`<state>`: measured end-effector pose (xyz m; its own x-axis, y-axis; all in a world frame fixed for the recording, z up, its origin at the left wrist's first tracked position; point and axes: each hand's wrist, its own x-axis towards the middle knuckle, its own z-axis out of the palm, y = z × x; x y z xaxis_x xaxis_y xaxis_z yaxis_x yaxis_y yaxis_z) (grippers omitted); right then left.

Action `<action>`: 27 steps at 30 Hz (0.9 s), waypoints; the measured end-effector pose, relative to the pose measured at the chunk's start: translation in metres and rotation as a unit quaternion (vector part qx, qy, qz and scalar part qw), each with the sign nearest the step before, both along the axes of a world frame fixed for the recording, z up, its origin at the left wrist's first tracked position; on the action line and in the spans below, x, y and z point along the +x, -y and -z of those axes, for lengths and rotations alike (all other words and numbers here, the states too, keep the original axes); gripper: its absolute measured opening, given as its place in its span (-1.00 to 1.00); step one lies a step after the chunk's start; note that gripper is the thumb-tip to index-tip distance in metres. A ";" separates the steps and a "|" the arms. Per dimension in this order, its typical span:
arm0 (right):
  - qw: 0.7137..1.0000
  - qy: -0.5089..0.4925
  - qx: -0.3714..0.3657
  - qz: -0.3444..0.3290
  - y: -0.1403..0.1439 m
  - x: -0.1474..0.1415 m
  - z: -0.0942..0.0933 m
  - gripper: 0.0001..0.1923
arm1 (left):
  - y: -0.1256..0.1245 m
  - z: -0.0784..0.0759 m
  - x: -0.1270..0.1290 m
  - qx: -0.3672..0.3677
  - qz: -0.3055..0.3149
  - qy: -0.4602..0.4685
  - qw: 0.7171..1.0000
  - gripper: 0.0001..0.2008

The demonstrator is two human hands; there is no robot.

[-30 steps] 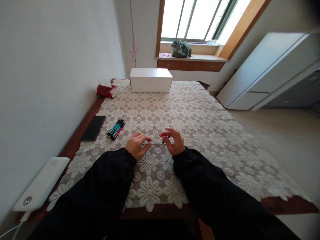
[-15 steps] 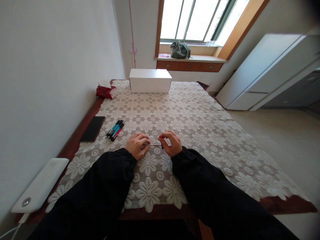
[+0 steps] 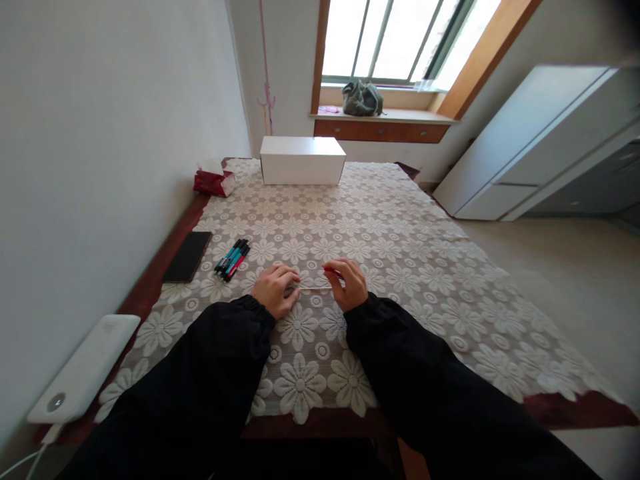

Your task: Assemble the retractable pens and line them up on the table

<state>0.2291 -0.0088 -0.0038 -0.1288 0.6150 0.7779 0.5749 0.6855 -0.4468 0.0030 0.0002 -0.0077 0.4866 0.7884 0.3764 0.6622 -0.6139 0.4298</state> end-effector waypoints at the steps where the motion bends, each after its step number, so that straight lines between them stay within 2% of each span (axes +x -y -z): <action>1: 1.000 -0.003 -0.004 -0.002 0.000 0.000 0.001 -0.90 | 0.000 0.000 0.000 0.004 0.002 0.000 1.000 -0.90; 3: 1.000 -0.010 -0.014 -0.010 0.001 0.000 0.002 -0.89 | 0.000 0.000 -0.001 0.013 0.008 -0.004 1.000 -0.97; 7: 0.999 -0.023 -0.040 -0.018 0.002 -0.001 0.002 -0.87 | 0.000 -0.003 0.002 0.031 0.013 -0.037 0.999 -0.94; 12: 0.999 -0.033 -0.030 -0.001 0.002 -0.002 0.000 -0.87 | 0.000 -0.001 0.005 0.035 0.008 -0.058 0.998 -0.94; 20: 0.998 -0.014 0.008 0.061 -0.001 0.003 0.000 -0.84 | 0.001 -0.004 0.003 0.019 -0.062 0.022 0.998 -0.85; 27: 0.993 -0.003 -0.041 0.110 -0.004 0.004 0.003 -0.89 | 0.001 -0.006 0.001 0.025 -0.111 0.011 0.993 -0.88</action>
<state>0.2331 -0.0047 -0.0065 0.0211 0.6889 0.7246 0.7039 0.5044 -0.5001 0.0040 -0.0004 -0.0012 0.2939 0.8556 0.4261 0.7744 -0.4744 0.4185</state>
